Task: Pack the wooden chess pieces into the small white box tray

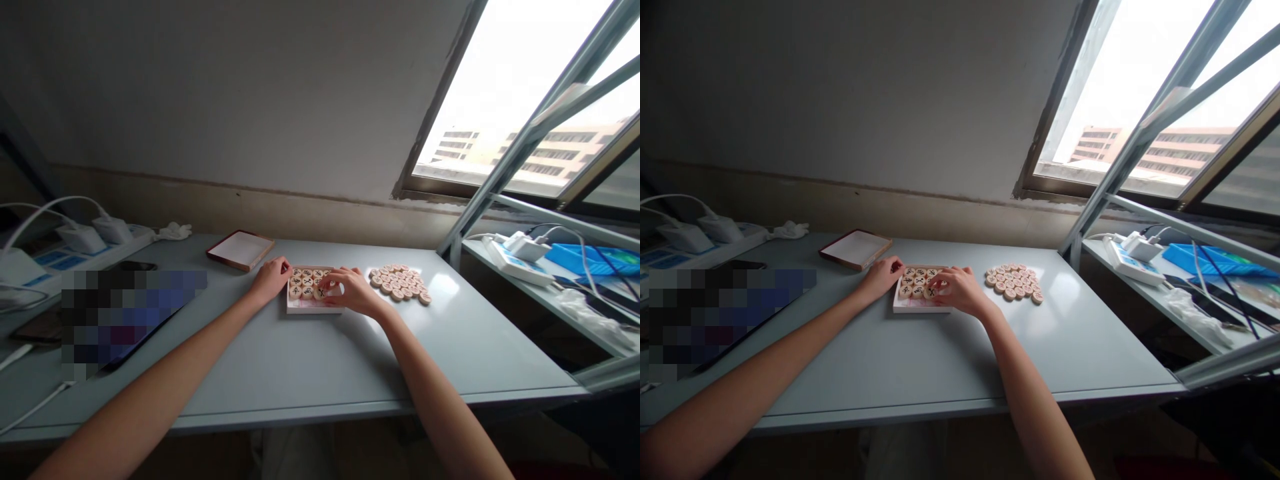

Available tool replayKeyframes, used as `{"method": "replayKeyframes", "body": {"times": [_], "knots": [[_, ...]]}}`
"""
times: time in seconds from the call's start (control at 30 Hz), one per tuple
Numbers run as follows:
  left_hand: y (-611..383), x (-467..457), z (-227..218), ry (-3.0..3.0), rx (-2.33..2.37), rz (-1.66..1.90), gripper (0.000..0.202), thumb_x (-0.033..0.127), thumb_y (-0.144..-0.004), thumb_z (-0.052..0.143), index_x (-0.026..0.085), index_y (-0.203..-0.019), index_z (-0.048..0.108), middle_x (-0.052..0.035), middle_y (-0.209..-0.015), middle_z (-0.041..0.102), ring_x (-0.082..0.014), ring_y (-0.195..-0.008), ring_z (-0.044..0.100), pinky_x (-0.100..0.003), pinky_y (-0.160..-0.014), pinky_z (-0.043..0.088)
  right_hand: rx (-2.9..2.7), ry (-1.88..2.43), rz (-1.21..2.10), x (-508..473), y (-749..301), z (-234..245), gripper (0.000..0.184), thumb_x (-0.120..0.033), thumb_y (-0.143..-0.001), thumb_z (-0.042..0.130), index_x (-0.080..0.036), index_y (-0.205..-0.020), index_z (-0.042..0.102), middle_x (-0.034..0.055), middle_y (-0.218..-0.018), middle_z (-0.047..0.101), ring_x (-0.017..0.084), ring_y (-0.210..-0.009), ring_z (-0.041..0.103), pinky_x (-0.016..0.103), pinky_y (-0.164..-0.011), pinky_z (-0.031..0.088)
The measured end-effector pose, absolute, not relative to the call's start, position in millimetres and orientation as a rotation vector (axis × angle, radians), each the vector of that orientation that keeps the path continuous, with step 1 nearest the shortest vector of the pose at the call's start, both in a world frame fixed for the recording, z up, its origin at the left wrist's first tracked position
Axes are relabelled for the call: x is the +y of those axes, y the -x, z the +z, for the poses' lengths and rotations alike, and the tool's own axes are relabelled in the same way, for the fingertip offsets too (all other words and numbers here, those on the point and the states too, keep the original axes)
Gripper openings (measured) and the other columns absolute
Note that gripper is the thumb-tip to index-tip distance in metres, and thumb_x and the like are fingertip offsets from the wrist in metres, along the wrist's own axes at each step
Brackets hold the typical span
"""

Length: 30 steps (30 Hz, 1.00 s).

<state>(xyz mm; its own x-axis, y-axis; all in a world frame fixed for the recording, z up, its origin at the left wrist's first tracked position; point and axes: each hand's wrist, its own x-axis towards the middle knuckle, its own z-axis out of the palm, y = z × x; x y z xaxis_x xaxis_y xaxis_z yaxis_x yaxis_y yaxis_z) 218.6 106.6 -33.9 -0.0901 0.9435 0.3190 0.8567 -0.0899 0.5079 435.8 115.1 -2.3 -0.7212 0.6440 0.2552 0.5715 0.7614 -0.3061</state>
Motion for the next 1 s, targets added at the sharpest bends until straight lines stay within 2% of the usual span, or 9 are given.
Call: {"method": "replayKeyframes", "body": {"times": [0.2,0.4,0.6,0.77,0.83,1.0], "knots": [[-218.9,106.4,-34.1,-2.035,2.014,0.933,0.014,0.022,-0.075,0.045,0.016,-0.074,0.058,-0.0055,-0.076,0.065,-0.0165,-0.071,0.058,-0.025,-0.065,0.042,-2.612,0.892,0.288,116.7,-440.7,-2.5,0.022,-0.022,-0.068,0.066,-0.024,-0.089,0.061,0.0032,-0.097,0.057,0.020,-0.094,0.047,0.032,-0.081,0.029],[-219.1,106.2,-33.8,-2.021,2.024,0.924,0.014,0.023,-0.075,0.045,0.016,-0.073,0.057,-0.0059,-0.076,0.065,-0.0171,-0.071,0.058,-0.025,-0.065,0.041,-2.557,0.934,0.224,118.5,-439.5,-6.1,0.021,-0.025,-0.068,0.066,-0.019,-0.085,0.054,0.0019,-0.086,0.058,0.018,-0.084,0.048,0.029,-0.075,0.029],[-218.6,106.8,-33.0,-1.987,2.038,0.902,0.014,0.024,-0.075,0.045,0.017,-0.071,0.056,-0.0055,-0.075,0.065,-0.0171,-0.070,0.058,-0.025,-0.064,0.041,-2.596,0.946,0.222,115.8,-435.4,-5.1,0.004,-0.021,-0.072,0.063,-0.020,-0.070,0.060,0.0011,-0.081,0.058,0.016,-0.081,0.049,0.028,-0.075,0.028],[-218.6,107.1,-32.9,-1.984,2.023,0.890,0.014,0.025,-0.076,0.044,0.017,-0.072,0.055,-0.0050,-0.075,0.064,-0.0168,-0.071,0.058,-0.025,-0.064,0.040,-2.608,0.963,0.305,119.3,-440.8,-1.0,0.004,-0.025,-0.075,0.061,-0.023,-0.074,0.064,-0.0010,-0.078,0.059,0.013,-0.076,0.050,0.029,-0.076,0.027],[-218.6,107.3,-33.3,-1.985,2.022,0.889,0.014,0.025,-0.076,0.043,0.017,-0.072,0.054,-0.0050,-0.076,0.064,-0.0170,-0.071,0.058,-0.025,-0.064,0.040,-2.572,1.072,0.220,122.1,-449.6,4.1,0.007,-0.028,-0.077,0.058,-0.023,-0.078,0.064,-0.0003,-0.079,0.059,0.014,-0.077,0.051,0.029,-0.076,0.027],[-218.4,108.2,-33.9,-1.949,2.020,0.888,0.014,0.025,-0.076,0.043,0.017,-0.072,0.054,-0.0061,-0.078,0.064,-0.0177,-0.073,0.058,-0.025,-0.065,0.040,-2.349,1.592,-0.244,127.4,-479.3,15.7,0.013,-0.031,-0.078,0.056,-0.021,-0.083,0.062,0.0051,-0.091,0.059,0.022,-0.090,0.048,0.033,-0.075,0.026]]}}
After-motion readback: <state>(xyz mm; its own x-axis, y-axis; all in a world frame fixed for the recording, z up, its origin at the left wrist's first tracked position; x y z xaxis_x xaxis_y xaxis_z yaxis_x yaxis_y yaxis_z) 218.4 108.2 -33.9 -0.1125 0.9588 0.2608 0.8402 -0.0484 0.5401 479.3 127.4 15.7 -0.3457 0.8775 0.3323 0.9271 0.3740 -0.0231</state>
